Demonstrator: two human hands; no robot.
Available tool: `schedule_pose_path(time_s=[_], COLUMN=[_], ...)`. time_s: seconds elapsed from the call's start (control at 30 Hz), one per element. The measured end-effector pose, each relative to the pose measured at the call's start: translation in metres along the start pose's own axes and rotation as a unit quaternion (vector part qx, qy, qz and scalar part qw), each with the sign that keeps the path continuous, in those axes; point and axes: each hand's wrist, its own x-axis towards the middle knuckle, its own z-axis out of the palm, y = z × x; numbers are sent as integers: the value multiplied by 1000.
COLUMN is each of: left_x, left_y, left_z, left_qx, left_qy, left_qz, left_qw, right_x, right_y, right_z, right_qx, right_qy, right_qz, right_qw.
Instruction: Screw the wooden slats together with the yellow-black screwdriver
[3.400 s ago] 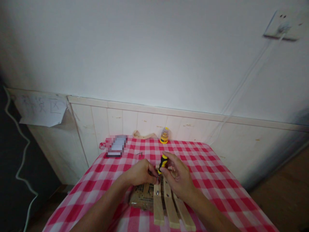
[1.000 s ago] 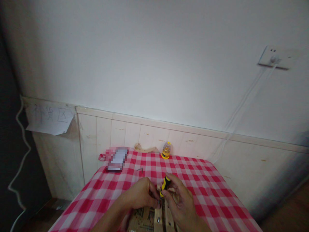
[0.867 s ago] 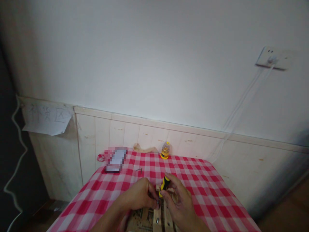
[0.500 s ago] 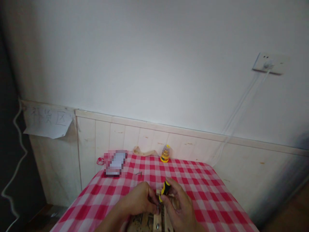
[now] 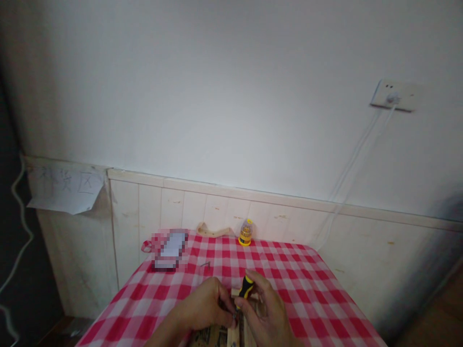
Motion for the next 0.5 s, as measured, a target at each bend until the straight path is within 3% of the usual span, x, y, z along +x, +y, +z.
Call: schedule_pose_path(time_s=[0.23, 0.5], left_x=[0, -2], left_y=[-1, 4], left_z=[0, -1], left_qx=[-15, 4], left_qy=[-11, -7], left_qz=[17, 19], left_qw=[1000, 1000], right_x=[-4, 11], right_y=[-12, -17], right_z=[5, 6], right_qx=[105, 126], right_qy=[20, 31], right_qz=[43, 71], right_qw=[993, 989])
